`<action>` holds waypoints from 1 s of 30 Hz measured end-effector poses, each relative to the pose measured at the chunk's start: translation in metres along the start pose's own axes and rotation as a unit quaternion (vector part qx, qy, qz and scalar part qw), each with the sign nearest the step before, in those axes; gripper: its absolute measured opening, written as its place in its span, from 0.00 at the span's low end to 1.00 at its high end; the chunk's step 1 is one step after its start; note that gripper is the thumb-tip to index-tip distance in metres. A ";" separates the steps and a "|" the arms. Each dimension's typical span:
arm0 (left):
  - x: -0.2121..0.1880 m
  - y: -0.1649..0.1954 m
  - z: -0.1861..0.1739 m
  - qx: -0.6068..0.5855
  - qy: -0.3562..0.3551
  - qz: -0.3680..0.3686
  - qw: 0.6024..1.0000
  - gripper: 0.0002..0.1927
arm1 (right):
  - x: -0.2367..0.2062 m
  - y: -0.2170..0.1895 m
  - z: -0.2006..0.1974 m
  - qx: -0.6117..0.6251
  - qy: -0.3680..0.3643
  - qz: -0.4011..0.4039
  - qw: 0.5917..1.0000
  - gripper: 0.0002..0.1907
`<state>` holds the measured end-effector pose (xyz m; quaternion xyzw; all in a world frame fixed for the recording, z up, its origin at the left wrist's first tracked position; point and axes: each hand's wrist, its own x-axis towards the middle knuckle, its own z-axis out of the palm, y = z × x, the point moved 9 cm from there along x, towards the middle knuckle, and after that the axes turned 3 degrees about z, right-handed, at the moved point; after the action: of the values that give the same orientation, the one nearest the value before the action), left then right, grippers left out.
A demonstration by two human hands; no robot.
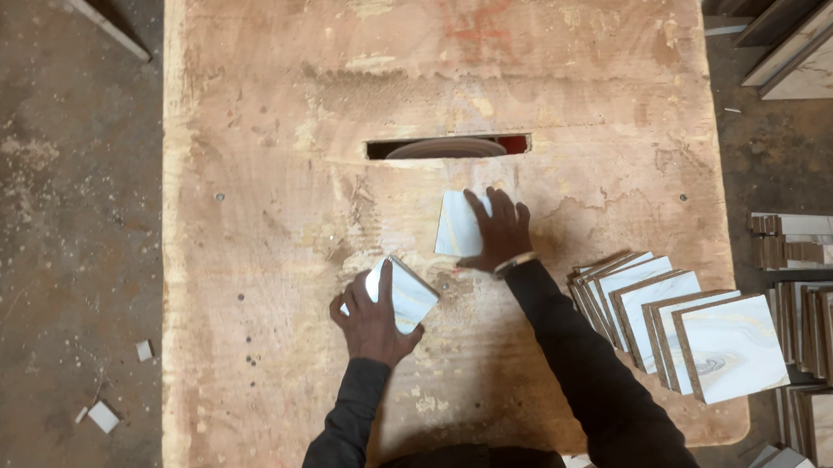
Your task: The person stands at a workbench with a saw blade protruding through a slot and feeds square white tiles one at a time across the blade, holding each tile flat with both hands while it is cut, then stacks the processed tiles on the table and reaches for the next one from a pile.
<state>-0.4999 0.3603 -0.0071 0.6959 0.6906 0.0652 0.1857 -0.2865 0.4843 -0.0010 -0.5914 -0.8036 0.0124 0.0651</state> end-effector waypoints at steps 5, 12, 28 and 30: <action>-0.008 0.000 -0.005 -0.025 0.034 0.012 0.999 0.71 | -0.020 -0.013 -0.018 0.108 0.008 0.052 0.993 0.72; -0.043 -0.016 -0.038 -0.201 0.196 0.090 0.956 0.79 | -0.076 -0.100 -0.039 0.230 -0.001 0.113 0.967 0.72; -0.027 0.009 -0.013 0.025 -0.005 -0.041 0.999 0.73 | -0.258 0.155 -0.220 -0.062 0.046 0.380 0.922 0.75; -0.022 0.010 -0.008 0.041 -0.027 -0.046 0.998 0.71 | -0.262 0.167 -0.212 -0.005 0.003 0.409 0.912 0.71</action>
<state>-0.4939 0.3397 0.0071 0.6720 0.7187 0.0099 0.1784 -0.0258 0.2728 0.1690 -0.8688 -0.4911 0.0320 0.0539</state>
